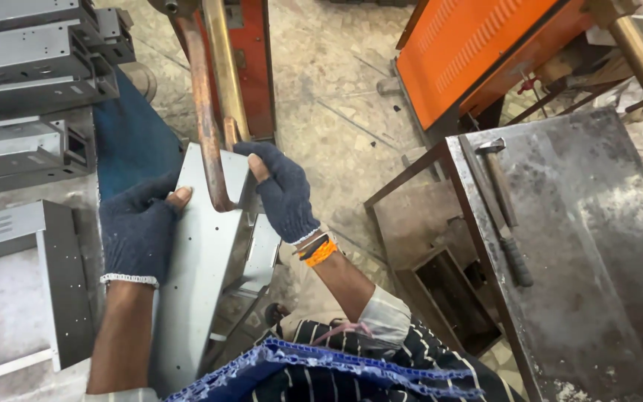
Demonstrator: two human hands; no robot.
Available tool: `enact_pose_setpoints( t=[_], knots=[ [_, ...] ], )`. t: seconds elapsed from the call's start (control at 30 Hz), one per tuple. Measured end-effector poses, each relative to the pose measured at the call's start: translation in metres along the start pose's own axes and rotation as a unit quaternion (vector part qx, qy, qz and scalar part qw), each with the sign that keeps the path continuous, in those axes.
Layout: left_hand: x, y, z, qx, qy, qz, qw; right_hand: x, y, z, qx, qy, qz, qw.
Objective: Assembling and welding sheet metal components into a housing using a spot welding machine.
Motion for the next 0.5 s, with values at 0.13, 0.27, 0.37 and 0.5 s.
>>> enact_pose_setpoints(
  t=[0.13,0.27,0.37,0.5],
  knots=[
    [-0.001,0.001,0.002,-0.002,0.005,-0.001,1.0,-0.001,0.005,0.009,-0.03,-0.006,-0.025,0.999],
    [0.006,0.004,0.001,0.007,0.001,-0.009,1.0,-0.028,-0.003,0.012,-0.143,0.052,-0.04,0.988],
    [0.009,0.004,0.001,-0.001,0.0,-0.04,0.999,-0.026,-0.015,0.018,-0.153,0.055,0.122,0.979],
    [0.006,0.001,-0.001,-0.012,-0.017,-0.068,0.998,0.005,-0.017,0.021,-0.035,0.015,0.245,0.969]
  ],
)
Point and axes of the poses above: each hand's wrist, its own z-axis away from the middle knuckle, its own y-axis out of the back of the hand, x = y × z, the point moved 9 cm from there along -z, towards the middle knuckle, and after that the axes turned 5 degrees about -z, right-handed, at the moved point
